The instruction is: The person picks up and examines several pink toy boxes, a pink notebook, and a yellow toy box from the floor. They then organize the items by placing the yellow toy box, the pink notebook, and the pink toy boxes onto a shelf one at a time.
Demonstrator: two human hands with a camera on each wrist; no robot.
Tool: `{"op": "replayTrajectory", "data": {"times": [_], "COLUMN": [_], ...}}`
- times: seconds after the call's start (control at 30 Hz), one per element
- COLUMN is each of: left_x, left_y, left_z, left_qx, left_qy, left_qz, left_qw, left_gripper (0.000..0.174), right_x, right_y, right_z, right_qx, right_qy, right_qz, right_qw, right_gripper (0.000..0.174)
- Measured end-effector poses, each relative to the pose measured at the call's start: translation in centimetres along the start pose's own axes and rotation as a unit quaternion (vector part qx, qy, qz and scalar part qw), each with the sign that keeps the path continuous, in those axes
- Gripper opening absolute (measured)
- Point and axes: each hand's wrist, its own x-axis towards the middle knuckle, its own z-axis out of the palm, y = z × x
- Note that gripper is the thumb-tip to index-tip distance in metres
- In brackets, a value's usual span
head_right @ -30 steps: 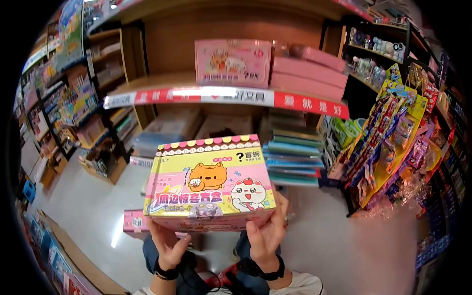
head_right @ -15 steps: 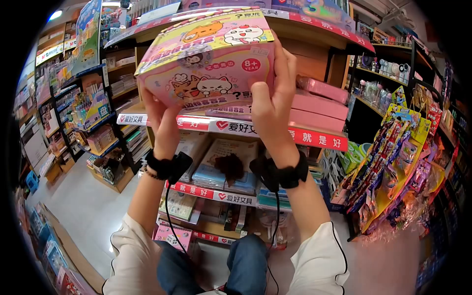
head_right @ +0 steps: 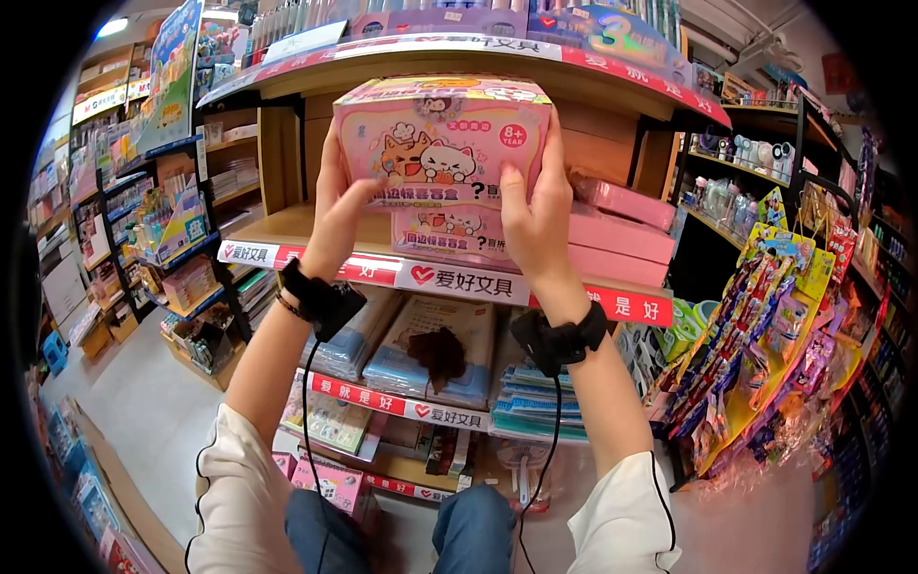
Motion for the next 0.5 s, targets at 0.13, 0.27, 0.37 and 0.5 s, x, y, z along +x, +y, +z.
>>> {"op": "replayTrajectory", "data": {"times": [0.13, 0.27, 0.37, 0.5], "left_x": [2.5, 3.6, 2.7, 3.3], "left_y": [-1.2, -3.5, -5.0, -5.0], "left_z": [-0.9, -2.2, -2.7, -2.1], "left_qx": [-0.066, -0.036, -0.041, 0.012], "left_qy": [0.016, 0.030, 0.017, 0.015], "left_qz": [-0.103, -0.137, -0.218, -0.254], "left_qw": [0.992, 0.989, 0.975, 0.967], "left_gripper": [0.064, 0.051, 0.066, 0.069], "right_x": [1.2, 2.5, 2.6, 2.6], "right_y": [0.2, 4.0, 5.5, 7.1], "right_z": [0.1, 0.1, -0.5, -1.5], "right_qx": [-0.004, 0.000, 0.026, -0.022], "right_qy": [-0.001, 0.001, -0.004, -0.040], "right_qz": [0.052, 0.064, 0.143, 0.244], "right_qw": [0.999, 0.998, 0.989, 0.969], "right_gripper": [0.056, 0.052, 0.055, 0.071]}}
